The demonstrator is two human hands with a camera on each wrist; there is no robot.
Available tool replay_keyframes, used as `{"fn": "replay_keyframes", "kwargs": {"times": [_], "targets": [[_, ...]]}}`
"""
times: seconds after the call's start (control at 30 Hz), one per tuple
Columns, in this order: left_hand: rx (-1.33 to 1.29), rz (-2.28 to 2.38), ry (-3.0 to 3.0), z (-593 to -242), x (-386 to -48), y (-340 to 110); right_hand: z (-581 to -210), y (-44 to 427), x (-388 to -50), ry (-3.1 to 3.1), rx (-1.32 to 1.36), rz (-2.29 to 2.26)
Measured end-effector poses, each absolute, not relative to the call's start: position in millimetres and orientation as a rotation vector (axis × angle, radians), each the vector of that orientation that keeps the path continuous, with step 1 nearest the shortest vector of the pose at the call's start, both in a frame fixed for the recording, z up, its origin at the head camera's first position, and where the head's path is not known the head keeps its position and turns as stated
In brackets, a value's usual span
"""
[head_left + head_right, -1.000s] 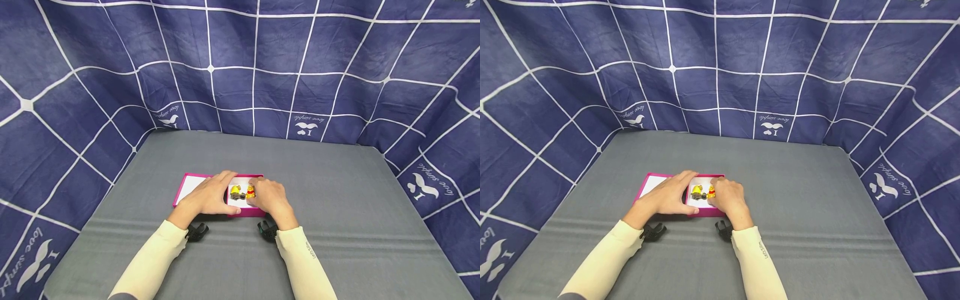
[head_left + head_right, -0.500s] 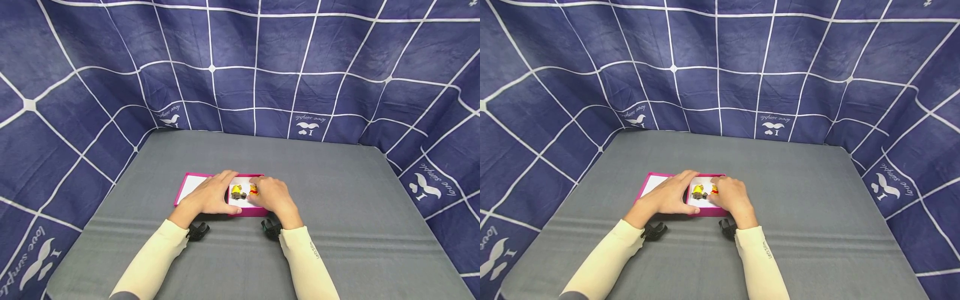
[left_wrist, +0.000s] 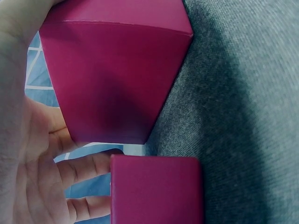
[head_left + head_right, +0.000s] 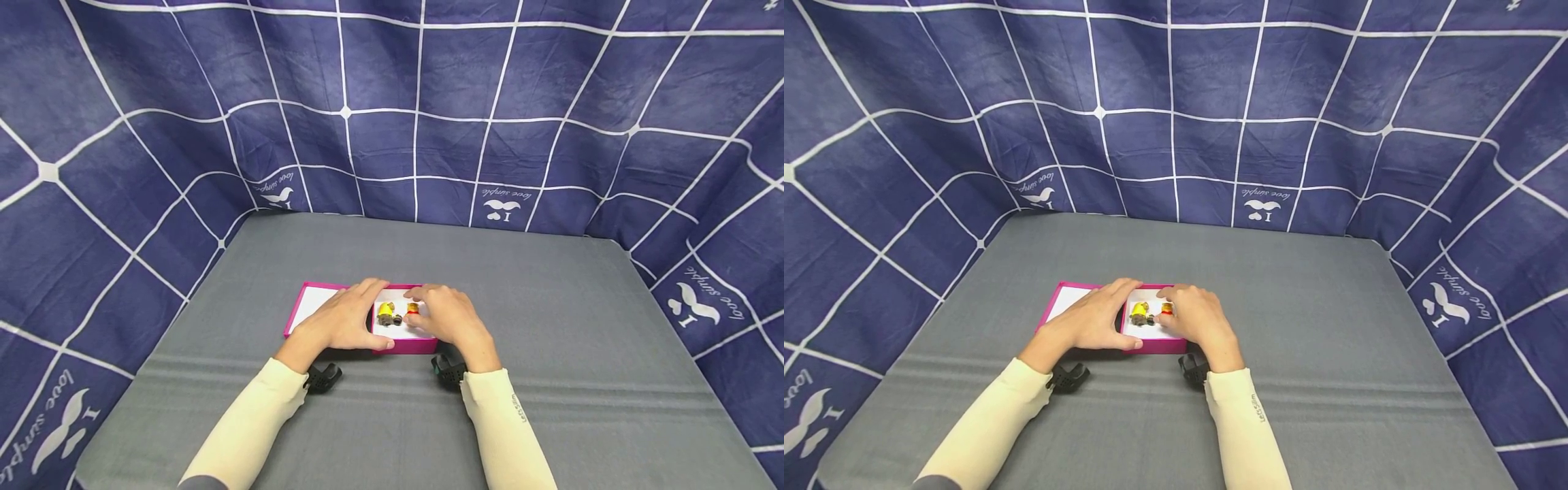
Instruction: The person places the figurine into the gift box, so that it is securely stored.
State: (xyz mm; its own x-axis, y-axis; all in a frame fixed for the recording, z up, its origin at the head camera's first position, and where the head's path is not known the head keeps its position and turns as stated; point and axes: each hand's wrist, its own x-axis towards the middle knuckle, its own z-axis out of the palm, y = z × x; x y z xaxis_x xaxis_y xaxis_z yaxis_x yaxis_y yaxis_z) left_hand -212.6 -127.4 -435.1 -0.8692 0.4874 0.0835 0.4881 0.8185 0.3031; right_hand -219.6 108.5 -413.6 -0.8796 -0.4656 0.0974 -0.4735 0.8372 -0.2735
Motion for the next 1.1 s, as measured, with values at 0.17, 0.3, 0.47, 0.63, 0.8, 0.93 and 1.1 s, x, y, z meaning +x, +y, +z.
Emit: {"fn": "replay_keyframes", "kwargs": {"times": [0.17,0.3,0.47,0.63,0.8,0.93,1.1], "targets": [[-0.799,-0.49,-2.996,-435.3,-213.3,-126.7,-410.6,112.1,-218.6,-2.931,0.783,0.5],[-0.799,-0.492,-3.001,-434.8,-213.8,-126.5,-408.5,113.8,-218.6,-2.884,0.797,0.509],[-0.797,-0.498,-3.006,-435.4,-213.3,-127.1,-408.8,113.0,-219.1,-2.84,0.842,0.5],[-0.797,-0.506,-2.997,-436.2,-212.9,-127.1,-409.5,114.5,-219.4,-2.788,0.855,0.496],[-0.797,-0.509,-2.989,-436.1,-212.5,-126.9,-408.2,119.0,-220.7,-2.705,0.836,0.504],[-0.801,-0.506,-2.984,-435.4,-212.8,-126.9,-406.5,122.1,-221.9,-2.654,0.827,0.517],[-0.804,-0.501,-2.988,-435.7,-213.2,-127.1,-404.4,123.2,-221.6,-2.629,0.839,0.529]]}}
